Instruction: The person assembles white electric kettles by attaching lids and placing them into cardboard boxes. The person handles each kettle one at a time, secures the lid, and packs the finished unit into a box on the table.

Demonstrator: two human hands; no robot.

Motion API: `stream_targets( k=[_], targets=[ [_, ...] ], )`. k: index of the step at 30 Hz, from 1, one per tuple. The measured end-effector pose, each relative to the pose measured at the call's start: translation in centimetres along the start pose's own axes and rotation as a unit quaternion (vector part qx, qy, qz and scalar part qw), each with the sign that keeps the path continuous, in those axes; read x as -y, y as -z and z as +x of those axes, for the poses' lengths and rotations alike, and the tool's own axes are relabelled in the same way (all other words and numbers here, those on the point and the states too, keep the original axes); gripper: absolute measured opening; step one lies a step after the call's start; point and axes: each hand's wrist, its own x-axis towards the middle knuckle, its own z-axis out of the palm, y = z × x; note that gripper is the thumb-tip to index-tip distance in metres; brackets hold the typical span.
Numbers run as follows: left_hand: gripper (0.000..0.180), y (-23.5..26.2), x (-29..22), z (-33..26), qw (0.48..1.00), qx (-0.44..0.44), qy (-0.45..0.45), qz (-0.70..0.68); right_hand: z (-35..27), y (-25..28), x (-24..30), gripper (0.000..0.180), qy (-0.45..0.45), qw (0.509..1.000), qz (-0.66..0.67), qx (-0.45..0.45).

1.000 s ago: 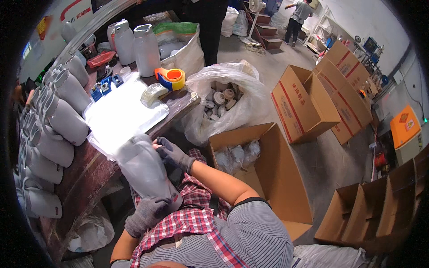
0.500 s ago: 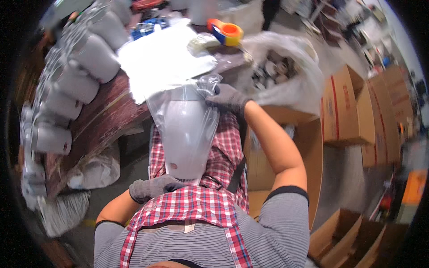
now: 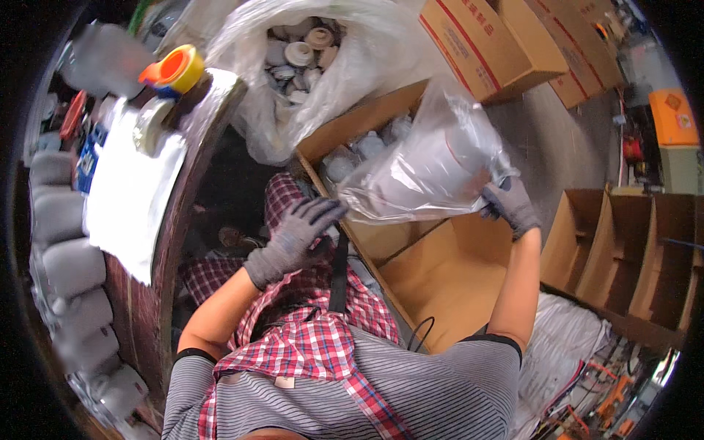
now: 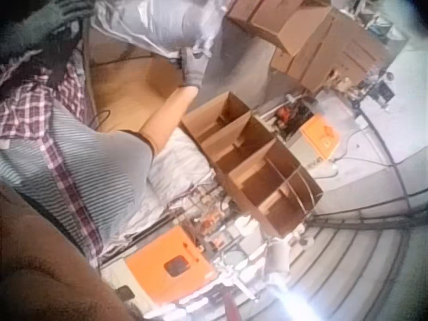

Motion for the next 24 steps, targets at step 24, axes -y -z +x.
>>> stream_targets(
  k=[24],
  targets=[
    [0.017, 7.1, 0.7, -16.4, 0.840, -0.070, 0.488, -0.226, 19.1, -29.2, -35.8, 0.053, -0.444, 0.801, 0.353, -0.192]
  ],
)
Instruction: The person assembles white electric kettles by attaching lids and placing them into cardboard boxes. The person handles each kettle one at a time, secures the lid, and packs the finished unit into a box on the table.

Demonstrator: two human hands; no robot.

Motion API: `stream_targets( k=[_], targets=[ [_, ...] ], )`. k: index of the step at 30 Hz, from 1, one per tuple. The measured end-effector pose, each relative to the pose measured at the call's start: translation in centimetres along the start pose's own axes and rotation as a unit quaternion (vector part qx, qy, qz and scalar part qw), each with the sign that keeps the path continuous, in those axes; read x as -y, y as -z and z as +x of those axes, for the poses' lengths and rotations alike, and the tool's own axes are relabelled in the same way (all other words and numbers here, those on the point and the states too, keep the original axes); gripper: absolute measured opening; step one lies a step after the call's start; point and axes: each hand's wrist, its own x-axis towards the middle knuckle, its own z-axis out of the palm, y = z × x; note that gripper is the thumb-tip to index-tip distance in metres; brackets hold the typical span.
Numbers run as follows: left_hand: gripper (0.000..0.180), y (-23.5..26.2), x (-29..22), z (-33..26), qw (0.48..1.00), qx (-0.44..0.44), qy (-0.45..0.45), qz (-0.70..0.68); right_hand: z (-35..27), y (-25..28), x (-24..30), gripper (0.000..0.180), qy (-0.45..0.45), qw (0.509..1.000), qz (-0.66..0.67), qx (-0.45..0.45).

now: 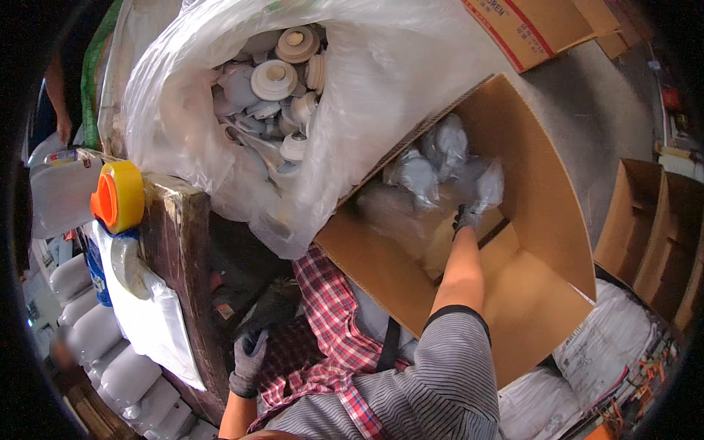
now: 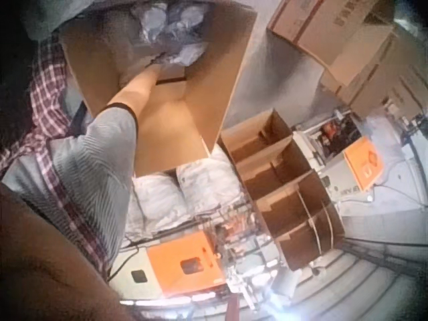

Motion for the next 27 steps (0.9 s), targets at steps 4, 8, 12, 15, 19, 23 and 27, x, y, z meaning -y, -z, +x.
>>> stream_targets(
  k=[4, 8, 12, 15, 19, 23, 27],
  targets=[
    [0.024, -0.3, -2.4, 0.4, 0.999, 0.009, -0.039, 0.009, -4.3, 1.8, 1.1, 0.048, 0.010, 0.998, -0.069, -0.012],
    [0.029, -0.1, -2.1, -2.8, 0.998, -0.009, -0.056, -0.004, -6.3, 2.5, 1.3, 0.043, 0.078, 0.996, 0.013, 0.047],
    [0.029, -0.1, -1.6, -5.8, 0.998, -0.032, -0.049, -0.012, -5.1, 4.0, 1.8, 0.041, 0.101, 0.989, -0.013, 0.108],
    [0.028, -0.4, -0.7, -8.4, 0.997, -0.067, -0.016, -0.028, -7.4, 3.7, 1.9, 0.039, 0.109, 0.990, -0.012, 0.092],
    [0.028, -0.2, -0.5, -10.5, 0.993, -0.102, -0.012, -0.061, -10.2, 5.5, 1.9, 0.038, 0.091, 0.987, -0.019, 0.131],
    [0.028, 1.6, 1.6, -12.1, 0.982, -0.179, -0.043, -0.036, -22.6, 4.1, 6.0, 0.042, 0.076, 0.861, -0.330, 0.379],
    [0.024, 1.8, 3.3, -14.5, 0.959, -0.268, -0.040, -0.082, -41.3, -1.0, 13.3, 0.041, 0.405, 0.706, -0.318, 0.486]
  ],
)
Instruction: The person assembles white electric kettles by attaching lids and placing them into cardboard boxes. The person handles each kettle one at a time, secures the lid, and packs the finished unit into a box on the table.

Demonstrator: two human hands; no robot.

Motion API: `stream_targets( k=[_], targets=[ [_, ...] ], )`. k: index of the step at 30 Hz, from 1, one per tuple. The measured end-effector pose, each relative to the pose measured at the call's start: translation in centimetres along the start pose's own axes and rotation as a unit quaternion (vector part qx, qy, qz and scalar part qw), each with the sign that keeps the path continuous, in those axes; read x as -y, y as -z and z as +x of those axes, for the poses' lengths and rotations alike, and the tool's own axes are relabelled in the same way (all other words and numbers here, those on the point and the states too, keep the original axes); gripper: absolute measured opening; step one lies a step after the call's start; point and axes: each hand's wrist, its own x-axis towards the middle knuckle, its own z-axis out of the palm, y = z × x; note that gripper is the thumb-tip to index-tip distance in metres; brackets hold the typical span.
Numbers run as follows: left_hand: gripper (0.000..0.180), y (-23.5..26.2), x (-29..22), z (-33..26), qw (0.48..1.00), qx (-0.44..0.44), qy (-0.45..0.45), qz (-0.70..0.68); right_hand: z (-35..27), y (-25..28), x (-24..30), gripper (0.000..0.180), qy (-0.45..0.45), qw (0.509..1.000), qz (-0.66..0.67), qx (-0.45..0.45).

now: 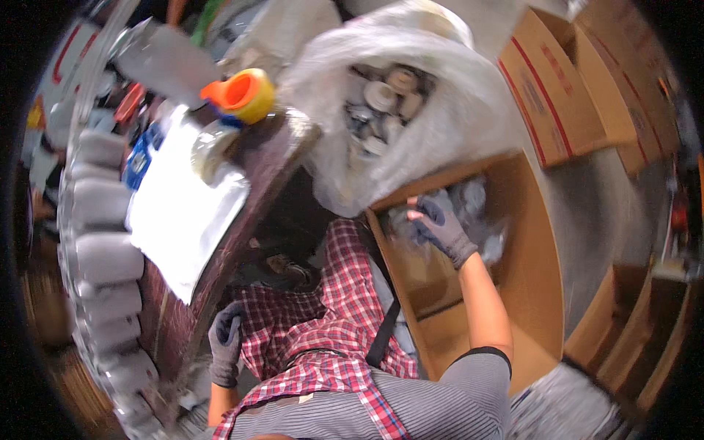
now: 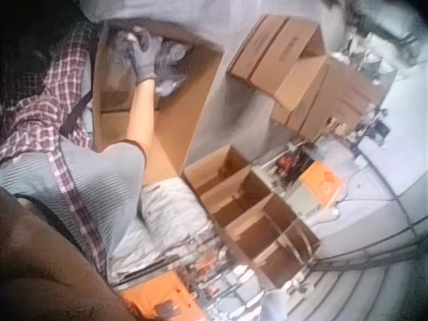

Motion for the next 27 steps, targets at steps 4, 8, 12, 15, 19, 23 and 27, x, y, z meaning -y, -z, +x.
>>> stream_targets(
  k=[4, 8, 12, 15, 19, 23, 27],
  targets=[
    [0.028, 2.4, -3.8, 1.4, 0.991, -0.023, -0.102, 0.082, 10.2, -4.1, 10.4, 0.050, 0.232, 0.965, -0.119, -0.037],
    [0.034, 8.4, -2.0, 0.7, 0.985, -0.147, -0.049, 0.081, 28.1, -1.7, 5.2, 0.069, 0.286, 0.864, -0.350, -0.220],
    [0.053, 15.9, 5.0, -3.7, 0.842, -0.491, -0.098, 0.203, 34.2, -3.2, 6.4, 0.066, 0.198, 0.827, -0.475, -0.228],
    [0.065, 25.0, 10.4, -10.4, 0.728, -0.647, 0.022, 0.227, 36.9, -3.0, 7.4, 0.065, 0.187, 0.814, -0.500, -0.230],
    [0.089, 37.5, 15.1, -11.6, 0.554, -0.731, 0.116, 0.380, 34.7, -1.4, 7.5, 0.064, 0.196, 0.808, -0.482, -0.276],
    [0.091, 47.2, 15.6, -9.2, 0.486, -0.755, 0.156, 0.411, 28.5, 1.5, 6.1, 0.064, 0.252, 0.809, -0.423, -0.320],
    [0.084, 52.1, 18.1, -12.9, 0.784, -0.565, 0.228, 0.115, 22.5, 3.5, 6.1, 0.064, 0.332, 0.833, -0.328, -0.297]
  ],
)
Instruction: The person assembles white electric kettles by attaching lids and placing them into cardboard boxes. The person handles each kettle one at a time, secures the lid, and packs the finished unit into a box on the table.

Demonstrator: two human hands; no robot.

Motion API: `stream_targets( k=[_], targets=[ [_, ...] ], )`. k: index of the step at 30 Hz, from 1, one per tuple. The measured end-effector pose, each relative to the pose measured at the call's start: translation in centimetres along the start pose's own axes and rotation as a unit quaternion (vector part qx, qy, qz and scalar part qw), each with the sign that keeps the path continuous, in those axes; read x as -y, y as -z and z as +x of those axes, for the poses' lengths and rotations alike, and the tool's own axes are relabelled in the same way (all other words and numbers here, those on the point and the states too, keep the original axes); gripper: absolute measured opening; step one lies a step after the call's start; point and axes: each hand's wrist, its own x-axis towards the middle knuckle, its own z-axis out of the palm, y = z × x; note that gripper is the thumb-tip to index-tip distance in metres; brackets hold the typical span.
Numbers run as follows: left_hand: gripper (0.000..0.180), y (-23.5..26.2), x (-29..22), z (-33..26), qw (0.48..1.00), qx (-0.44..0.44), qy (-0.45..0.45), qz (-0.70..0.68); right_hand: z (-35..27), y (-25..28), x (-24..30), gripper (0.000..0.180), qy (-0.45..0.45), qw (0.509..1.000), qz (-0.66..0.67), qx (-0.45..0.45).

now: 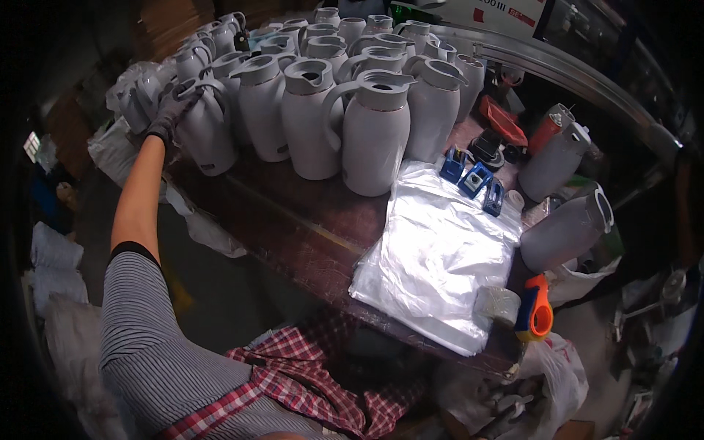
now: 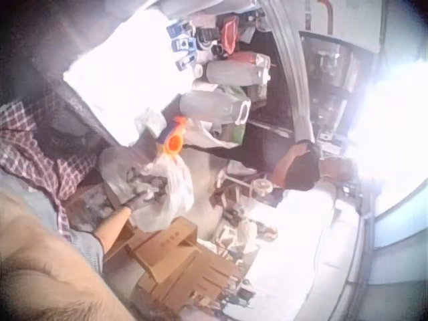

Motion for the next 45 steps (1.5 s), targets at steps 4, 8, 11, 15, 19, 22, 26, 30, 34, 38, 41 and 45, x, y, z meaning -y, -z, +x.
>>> stream_targets(
  k=[4, 8, 11, 15, 19, 22, 26, 30, 34, 38, 41, 45],
  targets=[
    [0.080, -0.4, -0.4, -1.2, 0.970, -0.093, -0.037, 0.222, -4.6, 4.9, 3.9, 0.062, -0.101, 0.974, 0.201, 0.024],
    [0.071, 2.2, -0.3, -5.3, 0.989, -0.069, -0.091, 0.091, -9.4, 6.7, 12.2, 0.059, -0.217, 0.852, 0.455, 0.140],
    [0.057, 4.5, 0.8, -6.9, 0.975, -0.003, -0.160, -0.155, -11.2, 7.3, 16.7, 0.058, -0.229, 0.749, 0.541, 0.307],
    [0.048, 4.1, -10.2, -18.5, 0.898, 0.137, -0.264, -0.323, -13.5, 8.5, 23.5, 0.043, -0.198, 0.740, 0.552, 0.329],
    [0.050, 1.8, -16.2, -29.7, 0.766, 0.249, -0.516, -0.292, -14.0, 9.1, 33.6, 0.038, -0.063, 0.766, 0.494, 0.406],
    [0.049, -3.8, -19.6, -36.2, 0.689, 0.426, -0.521, -0.269, -15.0, 11.8, 40.1, 0.034, 0.019, 0.732, 0.527, 0.432],
    [0.064, -11.2, -20.9, -42.8, 0.581, 0.477, -0.578, -0.317, -15.5, 14.0, 43.9, 0.030, 0.010, 0.688, 0.525, 0.502],
    [0.111, -11.8, -22.5, -46.6, 0.602, 0.411, -0.575, -0.371, -17.6, 13.9, 45.7, 0.032, 0.079, 0.704, 0.466, 0.530],
    [0.129, -13.5, -21.5, -48.7, 0.628, 0.466, -0.463, -0.417, -19.1, 10.7, 44.9, 0.027, 0.069, 0.706, 0.405, 0.576],
    [0.136, -14.7, -20.5, -49.2, 0.608, 0.536, -0.388, -0.439, -20.1, 9.0, 44.5, 0.026, 0.160, 0.739, 0.374, 0.537],
    [0.132, -15.1, -20.9, -49.7, 0.626, 0.520, -0.367, -0.452, -20.5, 8.8, 44.5, 0.026, 0.086, 0.782, 0.351, 0.507],
    [0.125, -14.5, -21.8, -48.9, 0.639, 0.513, -0.412, -0.399, -19.3, 10.3, 43.9, 0.034, 0.152, 0.823, 0.292, 0.464]
  ],
)
